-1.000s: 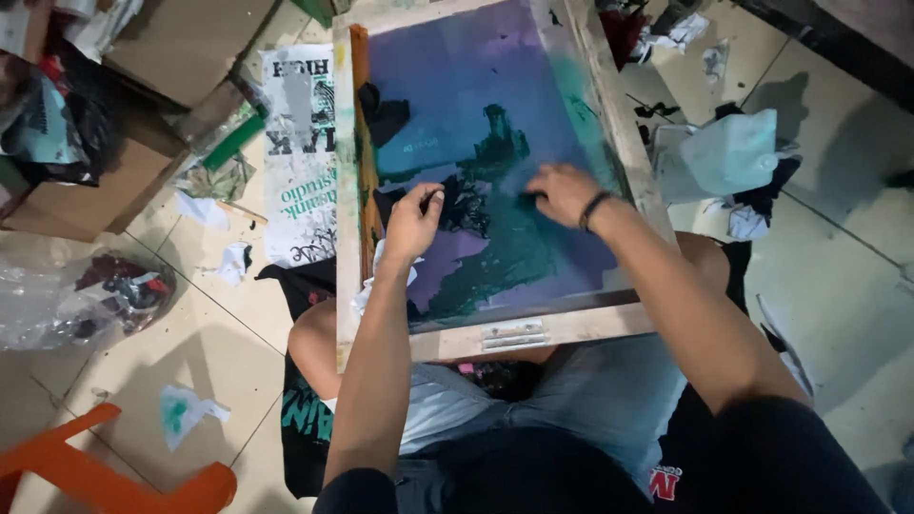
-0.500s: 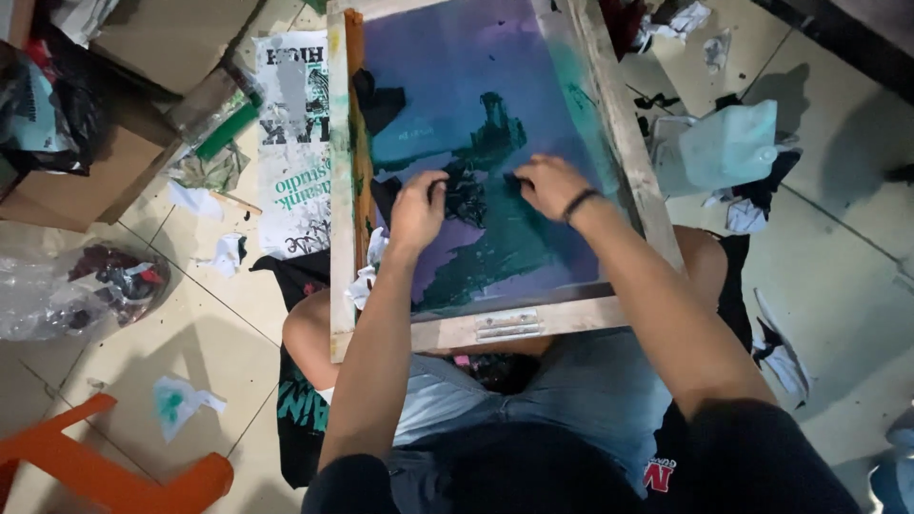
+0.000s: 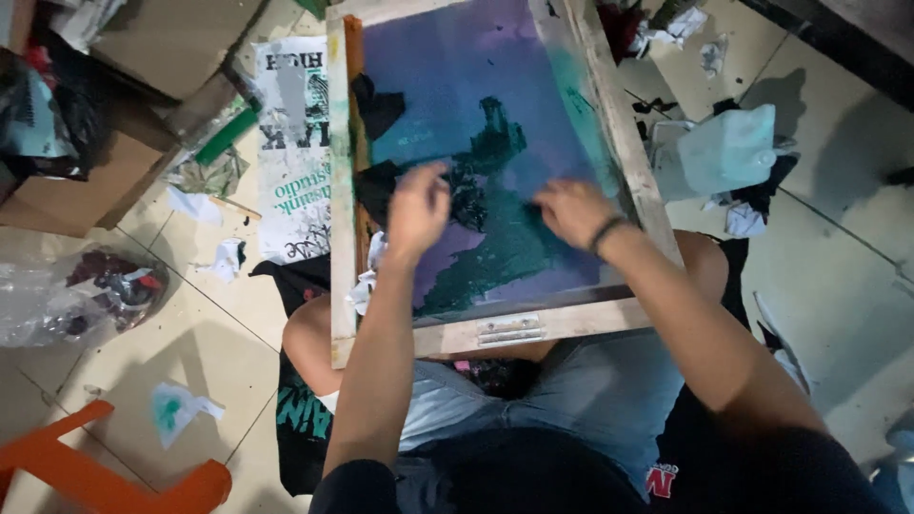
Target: Cleaning a screen printing frame by removing tape residue and applying cleaning fluid.
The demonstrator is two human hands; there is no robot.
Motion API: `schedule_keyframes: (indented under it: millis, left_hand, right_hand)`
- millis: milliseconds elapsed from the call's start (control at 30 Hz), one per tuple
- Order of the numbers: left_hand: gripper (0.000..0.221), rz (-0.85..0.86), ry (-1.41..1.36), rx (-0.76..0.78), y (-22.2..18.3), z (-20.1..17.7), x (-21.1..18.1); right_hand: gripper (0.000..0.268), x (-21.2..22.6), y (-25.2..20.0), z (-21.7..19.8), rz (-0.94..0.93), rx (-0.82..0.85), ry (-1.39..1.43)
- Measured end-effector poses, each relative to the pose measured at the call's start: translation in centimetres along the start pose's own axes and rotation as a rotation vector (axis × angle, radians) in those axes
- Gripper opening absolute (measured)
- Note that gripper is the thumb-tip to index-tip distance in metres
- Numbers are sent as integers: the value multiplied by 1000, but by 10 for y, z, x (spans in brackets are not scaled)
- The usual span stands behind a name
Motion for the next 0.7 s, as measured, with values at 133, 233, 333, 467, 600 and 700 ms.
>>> schedule_keyframes:
  millis: [133, 233, 333, 467, 600, 700]
  left_hand:
    - [26, -35, -116, 130, -10, 21, 23]
    - [24, -134, -30, 130, -11, -3, 29]
    - [26, -65, 99, 164, -10, -15, 27]
    - [27, -33, 108, 192, -7, -7, 26]
    - [31, 3, 202, 296, -6, 20, 34]
    - [25, 343, 251, 235, -14, 52, -21]
  right_hand:
    - [36, -7, 71, 34, 55, 99, 126]
    - [36, -2, 40, 23, 88, 201, 94]
    - [36, 0, -23, 3, 60, 200, -119]
    - [32, 11, -56, -20, -7, 253, 34]
    - [27, 17, 12, -4, -37, 136, 11]
    - [32, 5, 76, 53, 7, 32, 77]
Point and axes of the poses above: each hand's wrist, its own y-axis towards the middle knuckle, its own z-axis out of the palm, x = y × z, the point moved 6 cm from there along y, towards the middle knuckle, and after that the axes turned 14 degrees about z, right-handed, at the moved point
